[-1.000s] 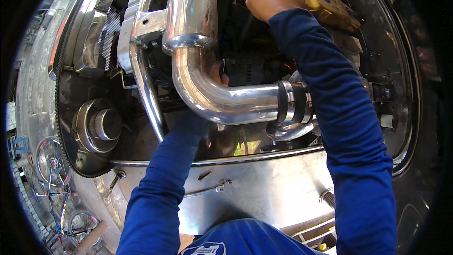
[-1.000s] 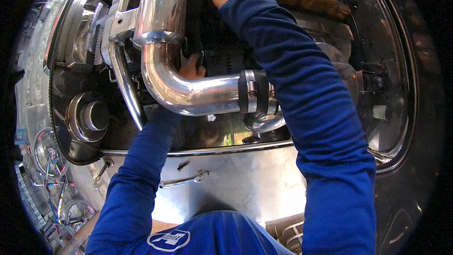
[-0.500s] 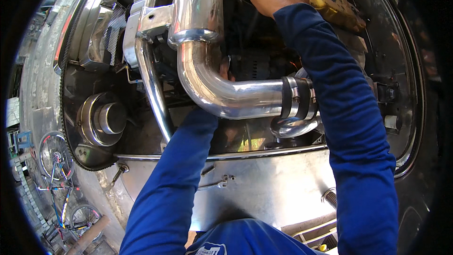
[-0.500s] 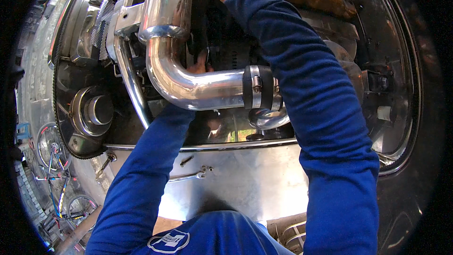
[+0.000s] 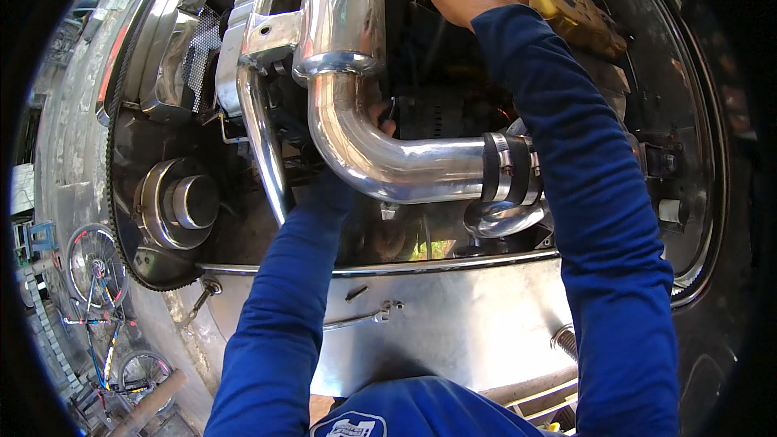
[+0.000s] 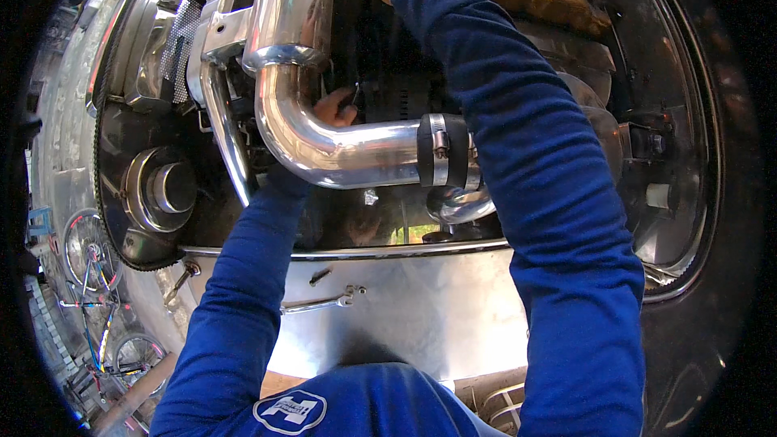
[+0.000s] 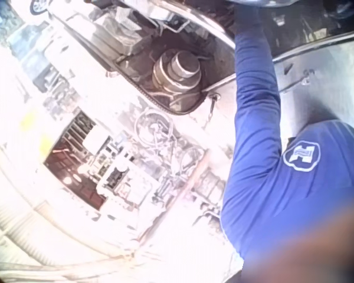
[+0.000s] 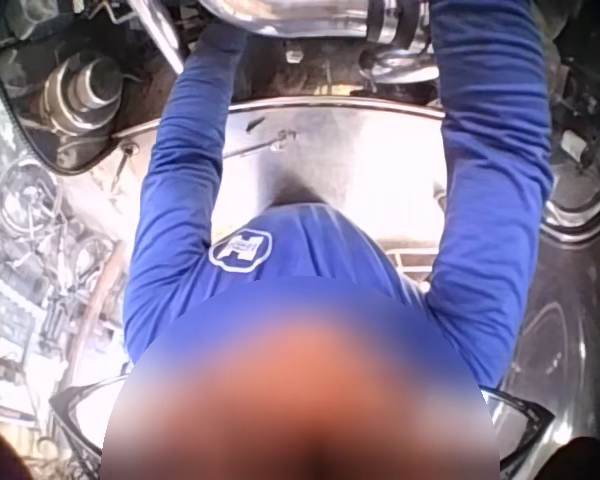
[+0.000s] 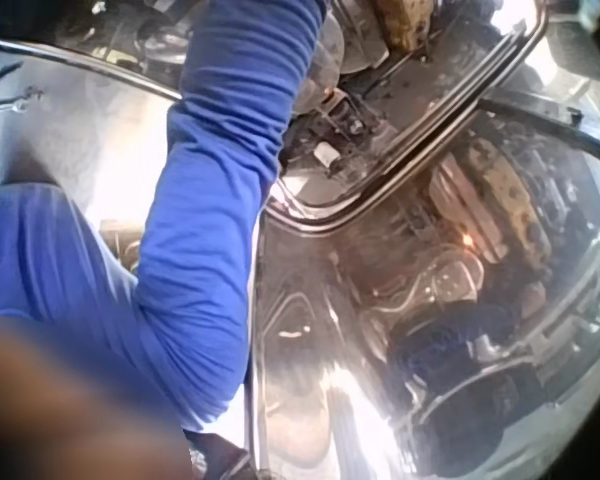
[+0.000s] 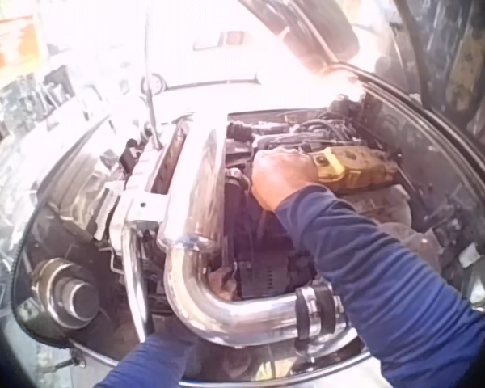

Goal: The person uses a wrench to tighten bolts on a motorcycle engine, then removes a metal cover plate, and continues adjusting internal components with both hands. The work is performed under the open hood of a motorcycle in a workshop setting.

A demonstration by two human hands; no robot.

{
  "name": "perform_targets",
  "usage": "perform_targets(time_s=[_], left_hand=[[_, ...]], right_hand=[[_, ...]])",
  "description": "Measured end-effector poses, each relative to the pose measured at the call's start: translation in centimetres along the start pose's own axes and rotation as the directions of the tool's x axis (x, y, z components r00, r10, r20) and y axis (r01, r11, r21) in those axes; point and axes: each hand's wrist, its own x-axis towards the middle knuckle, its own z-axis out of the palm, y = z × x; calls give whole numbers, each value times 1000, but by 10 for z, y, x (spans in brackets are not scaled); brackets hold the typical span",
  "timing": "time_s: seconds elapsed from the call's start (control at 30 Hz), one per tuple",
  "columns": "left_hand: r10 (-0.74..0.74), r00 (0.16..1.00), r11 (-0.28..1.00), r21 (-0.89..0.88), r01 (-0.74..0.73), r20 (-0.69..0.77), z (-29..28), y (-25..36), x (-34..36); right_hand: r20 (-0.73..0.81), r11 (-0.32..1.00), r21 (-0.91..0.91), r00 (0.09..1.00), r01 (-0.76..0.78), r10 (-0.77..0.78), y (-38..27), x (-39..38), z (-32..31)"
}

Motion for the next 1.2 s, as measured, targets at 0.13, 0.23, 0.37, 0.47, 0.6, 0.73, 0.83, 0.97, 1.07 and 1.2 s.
perform_targets(time_s=[0.13, 0.23, 0.37, 0.47, 0.6, 0.73, 0.83, 0.97, 1.07, 1.2], left_hand=[[-5, 995, 995, -99, 15, 101, -20, -2, 16], [1, 991, 993, -115, 15, 136, -23, -1, 22], [53, 997, 998, -48, -51, 49, -6, -7, 15], [131, 990, 991, 25, -130, -55, 16, -17, 7], [213, 970, 976, 75, -205, -120, 29, -24, 6], [61, 997, 998, 24, -60, -50, 16, -11, 8], [-61, 995, 996, -61, 66, 74, 2, 6, 10], [12, 984, 978, 209, 25, -175, 18, 32, -2], [9, 980, 965, 259, 44, -200, 20, 35, -6], [-64, 996, 968, 240, 77, -61, -10, 19, -3]], right_hand=[[-38, 1000, 4, 999, 30, -30, 1, -2, 0], [-22, 1000, 10, 1000, 12, -12, 1, -1, 0], [-12, 998, 53, 1000, -26, 27, 6, 3, 1], [-7, 996, 80, 999, -37, 38, 12, 2, 0], [-32, 996, 91, 999, -5, 8, 14, -1, -4], [24, 991, 121, 998, -65, 63, 13, -4, -9], [49, 989, 125, 996, -82, 76, 10, -2, -12], [62, 984, 144, 993, -104, 96, 9, -2, -15], [62, 982, 159, 993, -106, 97, 10, -2, -15], [62, 983, 140, 992, -116, 108, 11, -1, -11]])
